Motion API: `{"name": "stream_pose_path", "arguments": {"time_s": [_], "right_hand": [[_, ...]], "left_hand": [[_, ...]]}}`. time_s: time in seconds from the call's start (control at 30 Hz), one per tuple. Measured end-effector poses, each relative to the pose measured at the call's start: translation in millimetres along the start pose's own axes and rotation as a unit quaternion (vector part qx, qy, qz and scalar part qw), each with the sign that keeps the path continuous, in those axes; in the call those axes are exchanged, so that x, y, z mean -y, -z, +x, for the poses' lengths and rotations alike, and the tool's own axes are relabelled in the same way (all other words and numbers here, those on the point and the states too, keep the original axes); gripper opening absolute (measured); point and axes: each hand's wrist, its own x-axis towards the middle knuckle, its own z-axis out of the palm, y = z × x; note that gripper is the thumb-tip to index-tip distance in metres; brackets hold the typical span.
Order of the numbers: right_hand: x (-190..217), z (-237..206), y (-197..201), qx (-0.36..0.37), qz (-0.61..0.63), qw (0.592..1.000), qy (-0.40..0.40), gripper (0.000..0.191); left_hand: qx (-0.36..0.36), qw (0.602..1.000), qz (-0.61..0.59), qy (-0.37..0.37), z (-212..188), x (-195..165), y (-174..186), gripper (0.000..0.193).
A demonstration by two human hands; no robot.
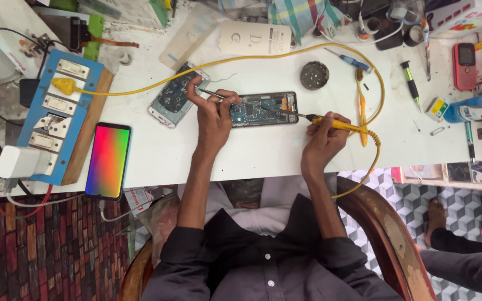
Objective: The person uses a soldering iron and tweezers to work on a smartphone motherboard placed on a white table. They repeatedly apply heat to specific points on the board while holding a thin wire with tweezers, likely for soldering or desoldering components.
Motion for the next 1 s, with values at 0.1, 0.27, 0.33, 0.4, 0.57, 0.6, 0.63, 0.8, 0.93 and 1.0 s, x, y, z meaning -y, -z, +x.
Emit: {"name": "stream_pose_path", "arguments": {"time_s": [0.1, 0.27, 0.33, 0.4, 0.57, 0.6, 0.63, 0.8, 0.93, 1.0], "right_hand": [[-1, 0, 0, 0.003, 0.01, 1.0, 0.003, 0.02], [1, 1, 0, 0.003, -0.004, 1.0, -0.003, 0.022], [3, 1, 0, 0.007, -0.014, 1.0, -0.019, 0.023], [5, 2, 0, 0.012, -0.017, 0.999, -0.026, 0.024], [5, -1, 0, 0.044, 0.0, 0.999, -0.017, 0.024], [4, -1, 0, 0.047, 0.004, 0.999, -0.021, 0.024], [2, -1, 1, 0.049, 0.007, 0.998, -0.026, 0.024], [-10, 3, 4, 0.011, 0.062, 0.997, -0.047, 0.019], [-13, 3, 6, -0.019, 0.077, 0.997, -0.023, 0.018], [-13, 1, 5, -0.02, 0.073, 0.997, -0.016, 0.018]], "left_hand": [[0.001, 1.0, 0.005, 0.005, 1, 1, 0, 0.054], [0.007, 1.0, 0.003, 0.004, 2, 2, -1, 0.052], [0.006, 1.0, 0.0, 0.008, 3, 2, -1, 0.052], [0.008, 1.0, -0.001, 0.014, 3, 1, -1, 0.051], [0.006, 1.0, 0.007, 0.019, 3, -2, 1, 0.051], [0.006, 1.0, 0.005, 0.017, 2, -2, 1, 0.051], [0.007, 1.0, 0.002, 0.018, 2, -2, 1, 0.051], [-0.001, 1.0, 0.017, 0.018, 2, -1, 3, 0.054], [-0.003, 1.0, 0.012, 0.024, 1, -1, 3, 0.056], [-0.003, 1.0, 0.015, 0.009, 1, -1, 3, 0.056]]}}
